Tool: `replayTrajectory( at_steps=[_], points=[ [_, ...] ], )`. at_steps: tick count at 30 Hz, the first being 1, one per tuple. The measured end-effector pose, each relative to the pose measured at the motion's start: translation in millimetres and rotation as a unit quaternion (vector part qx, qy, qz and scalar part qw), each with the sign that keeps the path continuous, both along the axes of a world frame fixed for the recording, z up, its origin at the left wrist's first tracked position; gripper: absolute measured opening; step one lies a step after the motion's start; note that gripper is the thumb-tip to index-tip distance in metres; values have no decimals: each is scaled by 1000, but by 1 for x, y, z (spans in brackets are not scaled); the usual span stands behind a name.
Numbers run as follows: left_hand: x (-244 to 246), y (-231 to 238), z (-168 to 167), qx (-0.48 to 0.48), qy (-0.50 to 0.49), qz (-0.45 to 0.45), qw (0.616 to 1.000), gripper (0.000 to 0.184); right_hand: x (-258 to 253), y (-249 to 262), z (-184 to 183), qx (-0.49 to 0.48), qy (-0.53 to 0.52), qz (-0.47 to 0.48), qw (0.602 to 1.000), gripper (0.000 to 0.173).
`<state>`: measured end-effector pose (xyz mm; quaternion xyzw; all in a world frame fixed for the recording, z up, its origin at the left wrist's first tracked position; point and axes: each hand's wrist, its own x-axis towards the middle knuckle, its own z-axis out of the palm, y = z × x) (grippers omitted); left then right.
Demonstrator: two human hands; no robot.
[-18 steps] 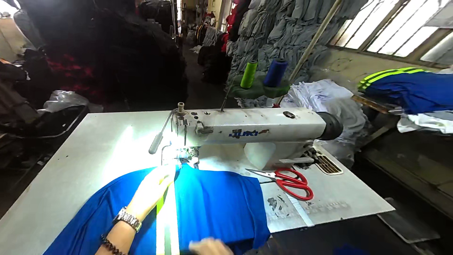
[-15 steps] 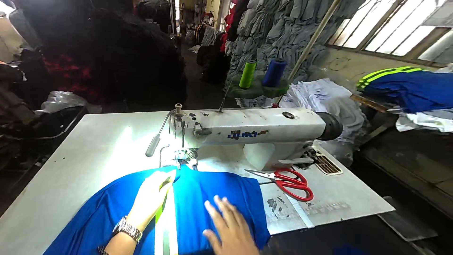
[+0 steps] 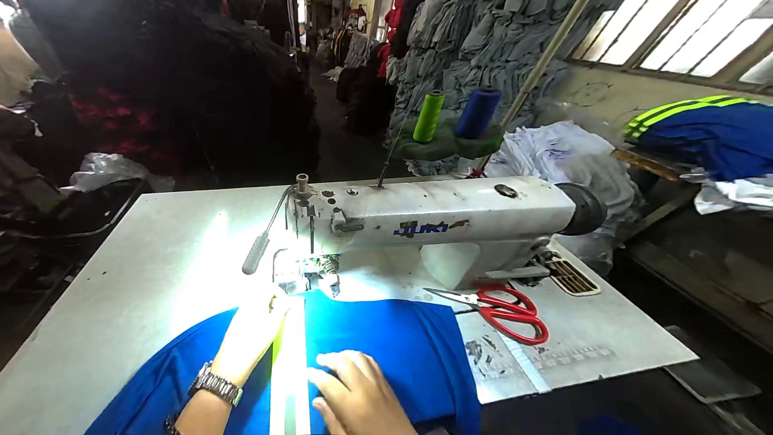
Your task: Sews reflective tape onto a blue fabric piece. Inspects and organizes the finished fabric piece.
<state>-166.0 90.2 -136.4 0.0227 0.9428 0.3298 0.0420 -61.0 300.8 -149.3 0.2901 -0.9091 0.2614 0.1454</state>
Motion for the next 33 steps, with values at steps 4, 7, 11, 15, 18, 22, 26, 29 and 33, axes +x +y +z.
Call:
replayTrajectory(
  at_steps=[4,7,11,15,18,22,26,29,33],
  points=[
    [2,6,-7,-53,37,30,997,32,-16,-8,-24,2,7,27,1000,23],
    [4,7,-17,-48,86,48,994,30,-14,-5,-25,5,-13,17,1000,25],
    [5,12,-16,-50,79,79,992,29,-10,-3,-24,23,-1,-11,1000,28],
    [5,14,-21,-53,109,88,989,27,-11,-3,-23,40,-2,-21,999,29],
    [6,15,-21,-58,102,95,989,25,-11,-4,-23,54,-2,-20,998,29],
    [7,15,-24,-77,128,64,987,21,-10,-4,-22,61,-1,-20,998,28],
    [10,15,-33,-171,245,-16,954,18,-12,-5,-20,49,0,-17,999,25],
    [18,12,-34,-182,260,-66,946,28,-37,-1,-5,27,-5,-22,999,28],
    [25,2,-38,-132,216,-91,963,40,-97,9,26,178,-237,-16,955,56]
  ],
)
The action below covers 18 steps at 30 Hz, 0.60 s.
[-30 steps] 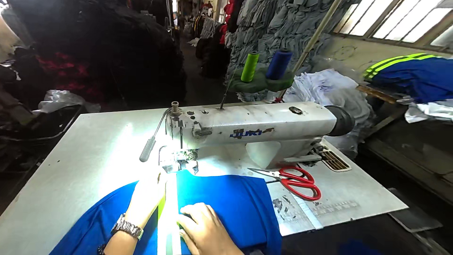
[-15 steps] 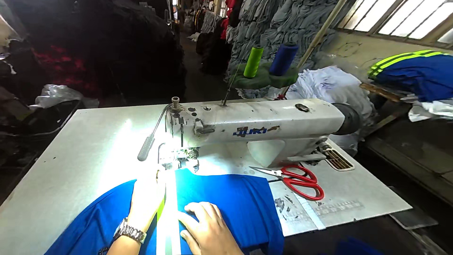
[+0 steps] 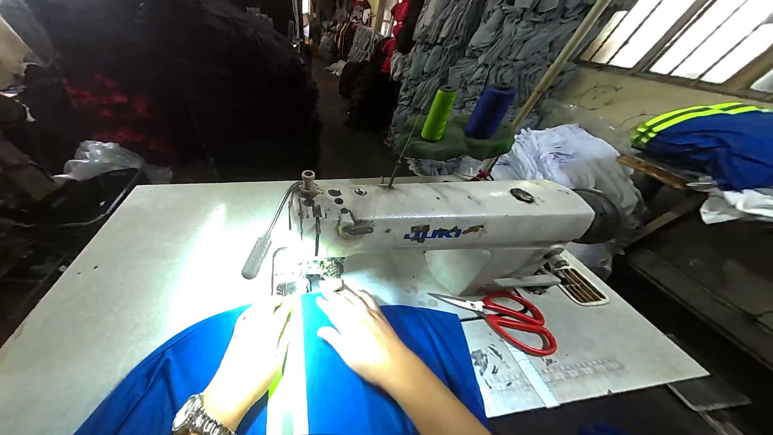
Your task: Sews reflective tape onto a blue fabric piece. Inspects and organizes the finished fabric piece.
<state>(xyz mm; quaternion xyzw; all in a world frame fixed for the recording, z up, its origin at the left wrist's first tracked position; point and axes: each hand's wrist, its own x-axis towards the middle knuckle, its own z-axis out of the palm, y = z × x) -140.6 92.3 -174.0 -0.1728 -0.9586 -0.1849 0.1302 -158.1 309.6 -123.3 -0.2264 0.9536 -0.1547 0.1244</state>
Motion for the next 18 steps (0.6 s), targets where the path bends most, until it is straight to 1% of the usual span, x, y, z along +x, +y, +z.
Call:
replayTrajectory(
  at_steps=[1,3,5,6,7,8,10,12,15,18],
  points=[
    [-1,-1,-2,6,8,-1,1000,41,-15,2,2,31,-33,-3,999,58],
    [-2,0,-6,7,19,2,1000,41,-36,7,-6,40,10,-36,998,54],
    [-1,2,-6,-4,16,9,1000,41,-44,6,-4,57,19,-66,996,53],
    [-1,3,-6,-7,16,12,1000,40,-39,2,-2,43,40,-70,996,51],
    [-1,4,-6,-7,21,15,1000,40,-30,-4,-4,8,79,-67,995,47],
    [-2,5,-6,-5,17,18,1000,40,-19,-9,-4,-18,88,-53,994,46],
    [-3,7,-4,-1,11,19,1000,40,4,-16,-11,-40,101,-8,994,46],
    [-5,9,-4,-3,6,17,1000,40,15,-14,-23,-41,79,6,996,48],
    [-9,12,-2,-5,-8,16,1000,41,9,-3,-25,-24,28,10,999,52],
    [-10,15,0,-6,-16,20,1000,40,2,4,-28,-28,49,15,998,51]
  ],
)
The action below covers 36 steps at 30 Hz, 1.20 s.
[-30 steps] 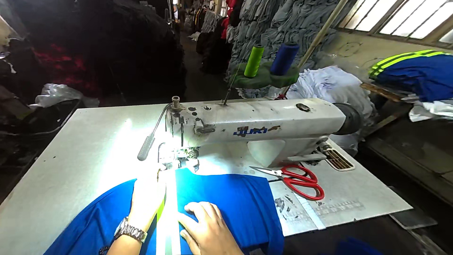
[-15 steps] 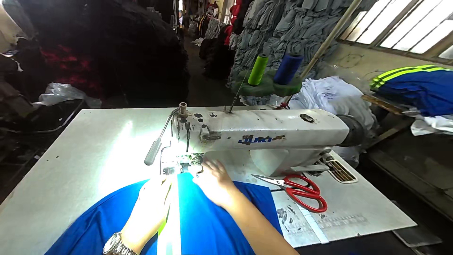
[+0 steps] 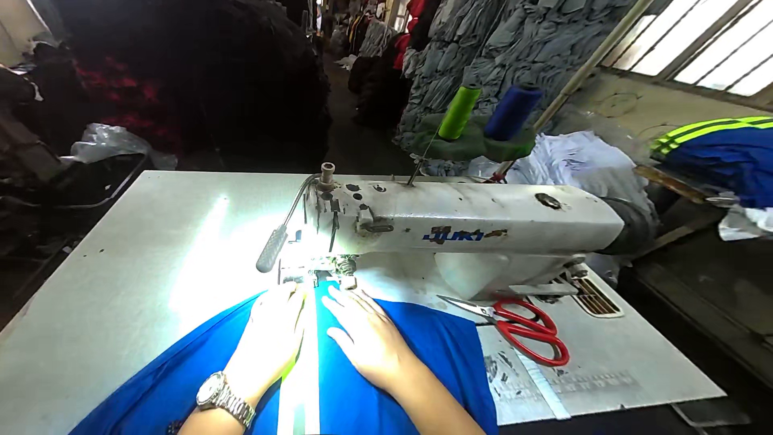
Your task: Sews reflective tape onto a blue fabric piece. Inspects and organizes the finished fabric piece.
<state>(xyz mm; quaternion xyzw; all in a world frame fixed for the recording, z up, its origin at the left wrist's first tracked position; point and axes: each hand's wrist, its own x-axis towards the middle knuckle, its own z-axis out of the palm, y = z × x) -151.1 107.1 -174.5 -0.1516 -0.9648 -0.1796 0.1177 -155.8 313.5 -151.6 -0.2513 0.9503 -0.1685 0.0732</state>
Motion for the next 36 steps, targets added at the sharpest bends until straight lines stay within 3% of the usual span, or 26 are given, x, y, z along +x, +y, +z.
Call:
replayTrajectory(
  at_steps=[22,36],
  points=[
    [-2,5,-1,-5,31,2,999,45,-2,5,-4,-10,28,-1,1000,49],
    [-18,1,1,-2,-17,-8,1000,45,-15,6,-2,-8,10,11,1000,49]
  ],
)
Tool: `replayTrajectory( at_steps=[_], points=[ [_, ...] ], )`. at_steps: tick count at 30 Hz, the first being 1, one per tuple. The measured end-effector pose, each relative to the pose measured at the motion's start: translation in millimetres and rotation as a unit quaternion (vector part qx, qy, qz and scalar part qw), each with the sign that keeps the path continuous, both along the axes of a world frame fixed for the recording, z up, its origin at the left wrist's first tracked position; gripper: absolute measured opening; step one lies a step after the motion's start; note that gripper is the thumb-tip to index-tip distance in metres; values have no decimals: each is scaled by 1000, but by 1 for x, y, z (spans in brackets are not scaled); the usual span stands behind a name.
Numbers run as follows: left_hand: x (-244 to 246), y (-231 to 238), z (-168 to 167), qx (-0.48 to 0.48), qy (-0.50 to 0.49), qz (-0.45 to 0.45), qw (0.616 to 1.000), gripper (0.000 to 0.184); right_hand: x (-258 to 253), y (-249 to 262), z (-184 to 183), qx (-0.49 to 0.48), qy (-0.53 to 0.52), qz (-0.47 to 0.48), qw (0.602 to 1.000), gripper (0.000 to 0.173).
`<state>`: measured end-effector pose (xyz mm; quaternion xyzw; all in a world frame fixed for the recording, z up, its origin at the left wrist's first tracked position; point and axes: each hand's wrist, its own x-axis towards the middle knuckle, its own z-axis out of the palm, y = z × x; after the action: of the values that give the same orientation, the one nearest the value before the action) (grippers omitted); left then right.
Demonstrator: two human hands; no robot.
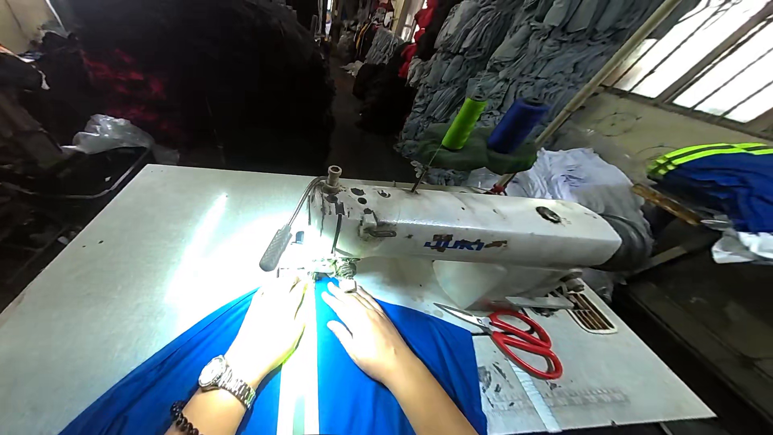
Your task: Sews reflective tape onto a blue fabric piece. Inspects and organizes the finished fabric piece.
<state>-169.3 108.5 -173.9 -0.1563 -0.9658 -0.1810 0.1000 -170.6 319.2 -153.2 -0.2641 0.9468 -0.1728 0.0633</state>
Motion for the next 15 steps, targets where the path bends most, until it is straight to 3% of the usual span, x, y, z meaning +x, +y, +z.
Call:
replayTrajectory(
  at_steps=[2,4,8,11,13,15],
  points=[
    [-1,-1,3,-2,-8,-5,1000,46,8,13,2,-69,80,2,994,42],
    [-1,-1,2,2,13,-8,1000,45,19,42,20,-157,265,-15,951,30],
    [1,0,1,3,8,1,1000,45,4,158,121,-141,489,-162,845,28],
    [-1,1,1,6,0,-4,1000,45,-17,215,175,-133,423,-301,844,38],
    [0,-3,-1,31,6,-7,999,45,-5,205,187,-161,414,-293,847,39],
    [14,-8,0,71,43,2,997,40,32,172,175,-173,388,-240,873,34]
  ],
)
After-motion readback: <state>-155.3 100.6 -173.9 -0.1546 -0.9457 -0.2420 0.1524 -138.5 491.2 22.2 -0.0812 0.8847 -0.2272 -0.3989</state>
